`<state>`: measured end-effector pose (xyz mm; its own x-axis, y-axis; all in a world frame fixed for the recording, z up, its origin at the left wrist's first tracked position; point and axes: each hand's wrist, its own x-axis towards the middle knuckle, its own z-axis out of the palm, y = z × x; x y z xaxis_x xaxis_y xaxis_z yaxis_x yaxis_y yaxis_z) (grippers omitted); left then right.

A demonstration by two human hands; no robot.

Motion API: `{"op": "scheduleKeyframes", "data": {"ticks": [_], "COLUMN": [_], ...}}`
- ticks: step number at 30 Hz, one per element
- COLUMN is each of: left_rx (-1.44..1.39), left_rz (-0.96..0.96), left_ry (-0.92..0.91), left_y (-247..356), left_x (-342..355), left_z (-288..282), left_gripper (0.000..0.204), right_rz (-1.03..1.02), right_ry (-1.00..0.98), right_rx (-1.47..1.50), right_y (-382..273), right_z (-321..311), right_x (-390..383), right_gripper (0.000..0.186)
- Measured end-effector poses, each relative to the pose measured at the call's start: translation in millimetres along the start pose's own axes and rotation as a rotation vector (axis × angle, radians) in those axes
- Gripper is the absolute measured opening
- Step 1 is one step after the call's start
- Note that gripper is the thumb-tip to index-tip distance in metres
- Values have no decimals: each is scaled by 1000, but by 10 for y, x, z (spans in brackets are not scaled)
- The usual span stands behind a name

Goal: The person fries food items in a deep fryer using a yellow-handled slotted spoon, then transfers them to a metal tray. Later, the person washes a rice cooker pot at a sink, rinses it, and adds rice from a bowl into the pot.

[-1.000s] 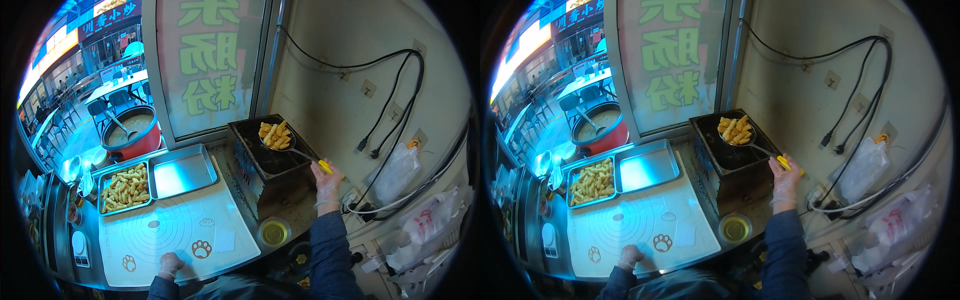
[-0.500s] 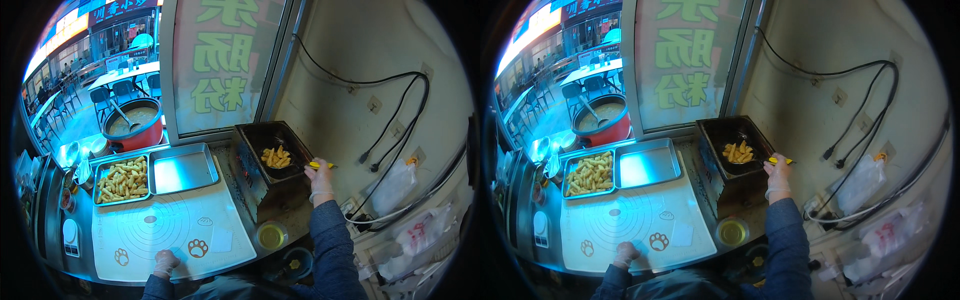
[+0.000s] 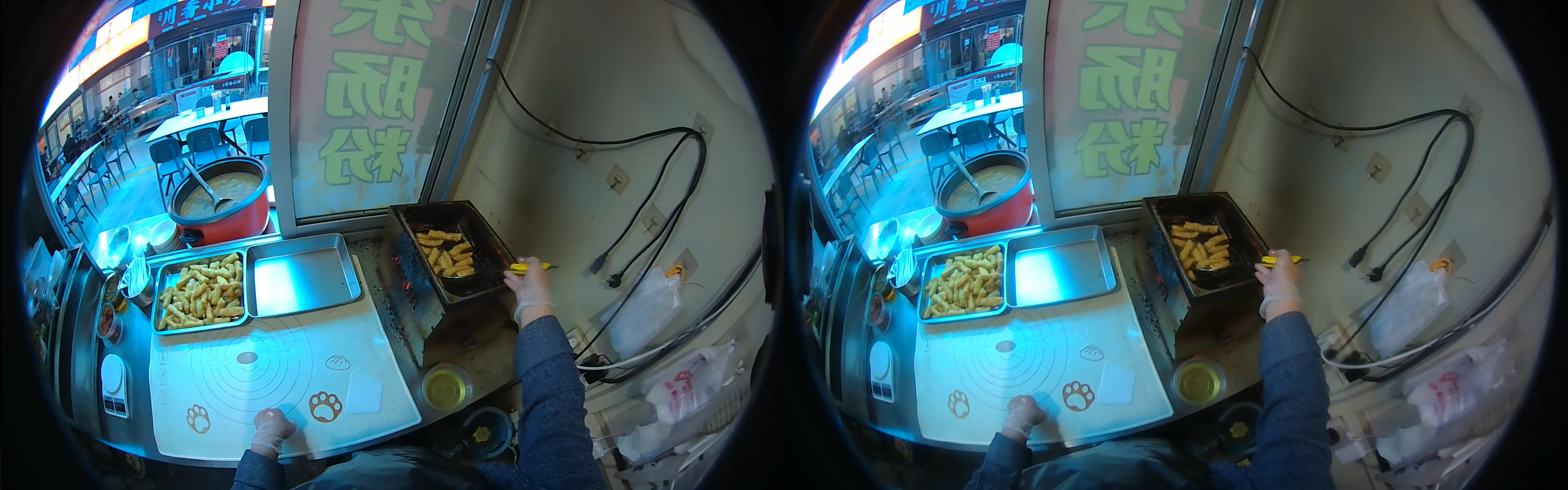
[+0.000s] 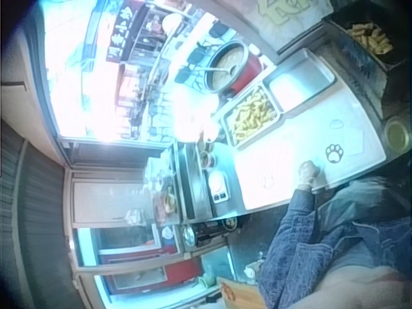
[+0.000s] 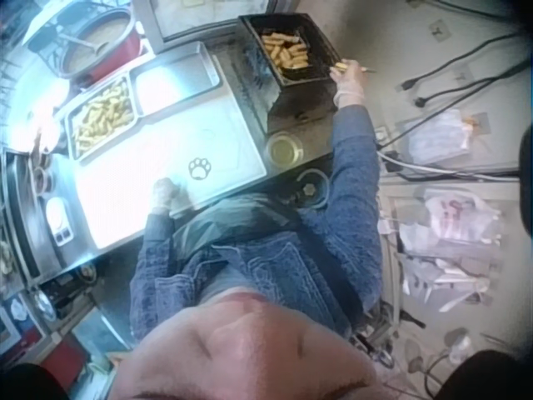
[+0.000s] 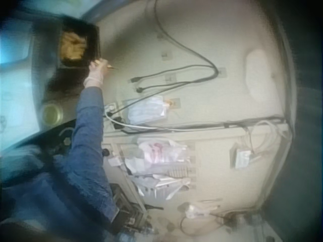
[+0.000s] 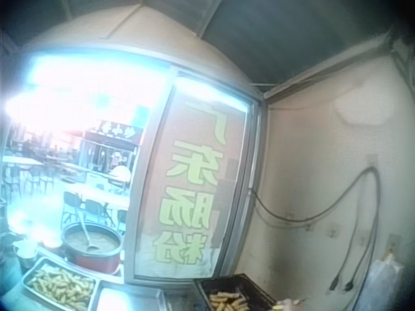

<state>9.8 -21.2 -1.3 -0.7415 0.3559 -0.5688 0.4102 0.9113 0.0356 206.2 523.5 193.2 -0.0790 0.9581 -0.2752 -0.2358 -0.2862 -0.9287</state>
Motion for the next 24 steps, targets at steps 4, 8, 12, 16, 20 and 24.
{"op": "scheduleKeyframes", "data": {"ticks": [4, 8, 12, 16, 20, 24], "left_rx": [0, -7, -1, -10, -13, -29], "left_rz": [0, 22, 22, 7, 0, -1], "left_ry": [13, 19, 12, 0, -17, 12], "left_y": [-14, -43, -62, -75, -76, -83], "left_x": [1, 27, 52, 45, 37, 38], "left_z": [5, 27, 61, 79, 75, 78], "left_gripper": [45, 45, 46, 48, 50, 50], "right_rz": [52, 85, 82, 42, -34, -56], "right_ry": [-116, -125, -5, 46, 67, 17], "right_rx": [41, 212, 358, 384, 433, 413], "right_y": [212, 466, 545, 484, 484, 503], "right_z": [173, 414, 488, 473, 510, 466], "right_x": [0, -80, -94, -32, -33, -57], "right_gripper": [33, 32, 35, 47, 36, 37]}}
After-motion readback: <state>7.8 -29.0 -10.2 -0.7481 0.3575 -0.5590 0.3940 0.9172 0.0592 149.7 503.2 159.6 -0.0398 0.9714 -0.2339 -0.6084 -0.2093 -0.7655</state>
